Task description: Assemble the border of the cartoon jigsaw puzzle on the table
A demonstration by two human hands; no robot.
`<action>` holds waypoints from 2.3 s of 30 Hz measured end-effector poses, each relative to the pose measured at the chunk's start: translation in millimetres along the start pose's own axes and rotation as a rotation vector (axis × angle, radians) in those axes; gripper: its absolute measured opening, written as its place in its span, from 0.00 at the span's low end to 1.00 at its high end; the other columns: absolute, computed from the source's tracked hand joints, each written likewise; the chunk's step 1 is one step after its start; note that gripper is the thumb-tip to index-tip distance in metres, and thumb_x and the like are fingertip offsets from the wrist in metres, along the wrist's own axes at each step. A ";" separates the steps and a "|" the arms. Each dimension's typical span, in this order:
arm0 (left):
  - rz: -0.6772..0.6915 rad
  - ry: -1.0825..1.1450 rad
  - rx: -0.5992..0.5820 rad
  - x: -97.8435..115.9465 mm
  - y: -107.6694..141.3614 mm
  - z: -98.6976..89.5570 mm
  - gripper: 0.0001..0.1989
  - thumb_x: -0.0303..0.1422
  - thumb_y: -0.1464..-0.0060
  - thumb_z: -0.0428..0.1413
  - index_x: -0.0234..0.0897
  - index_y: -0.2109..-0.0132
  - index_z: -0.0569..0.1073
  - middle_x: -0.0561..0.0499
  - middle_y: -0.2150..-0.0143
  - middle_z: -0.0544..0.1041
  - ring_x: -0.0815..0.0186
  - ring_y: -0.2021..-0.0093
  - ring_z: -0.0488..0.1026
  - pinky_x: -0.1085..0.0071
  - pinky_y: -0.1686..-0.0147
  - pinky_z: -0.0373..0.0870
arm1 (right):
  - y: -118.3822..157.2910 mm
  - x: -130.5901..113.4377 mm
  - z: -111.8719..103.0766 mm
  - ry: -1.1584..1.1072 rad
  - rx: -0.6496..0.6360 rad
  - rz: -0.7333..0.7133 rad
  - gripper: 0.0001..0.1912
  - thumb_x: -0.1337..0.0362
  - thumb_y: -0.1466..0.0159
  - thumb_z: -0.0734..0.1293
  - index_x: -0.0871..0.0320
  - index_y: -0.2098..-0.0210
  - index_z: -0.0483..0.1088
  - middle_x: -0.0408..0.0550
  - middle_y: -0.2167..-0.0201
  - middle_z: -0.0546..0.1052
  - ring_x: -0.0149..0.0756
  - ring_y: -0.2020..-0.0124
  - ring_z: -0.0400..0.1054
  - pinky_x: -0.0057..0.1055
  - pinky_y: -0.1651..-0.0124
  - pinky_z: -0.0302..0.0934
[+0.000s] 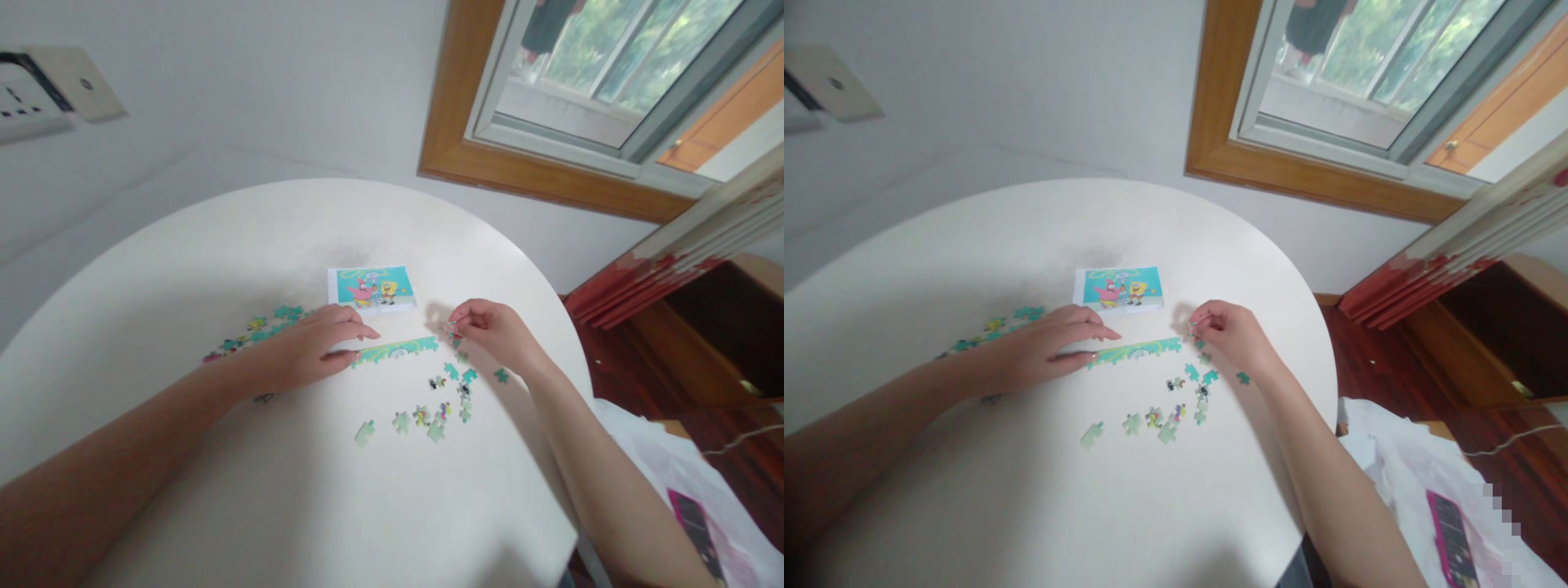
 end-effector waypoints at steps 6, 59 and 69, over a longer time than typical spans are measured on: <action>-0.001 -0.001 -0.001 1.3 0.3 -0.7 0.17 0.29 0.36 0.48 0.40 0.42 0.70 0.45 0.47 0.72 0.60 0.46 0.68 0.65 0.43 0.62 | 1.4 -2.0 6.5 0.144 0.017 -0.030 0.04 0.62 0.39 0.66 0.56 0.68 0.69 0.43 0.74 0.77 0.32 0.73 0.70 0.28 0.69 0.60; -0.004 -0.010 0.009 0.5 0.2 -0.3 0.16 0.30 0.35 0.48 0.40 0.43 0.70 0.46 0.48 0.73 0.60 0.46 0.69 0.67 0.43 0.62 | 0.1 -4.2 -4.3 0.528 -0.096 -0.280 0.12 0.71 0.39 0.70 0.58 0.57 0.81 0.50 0.64 0.76 0.35 0.64 0.70 0.34 0.57 0.65; -0.021 -0.023 -0.003 -4.5 2.6 2.5 0.16 0.32 0.34 0.48 0.41 0.42 0.71 0.46 0.47 0.72 0.59 0.45 0.68 0.65 0.43 0.62 | 2.0 -6.9 -1.7 0.565 -0.150 -0.291 0.12 0.70 0.38 0.69 0.57 0.55 0.80 0.51 0.63 0.75 0.38 0.62 0.70 0.36 0.55 0.65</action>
Point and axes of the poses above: each hand's wrist, its own y-axis away from the middle knuckle, its own z-axis out of the palm, x = y × z, the point moved 3 cm from there along -y, towards the middle knuckle
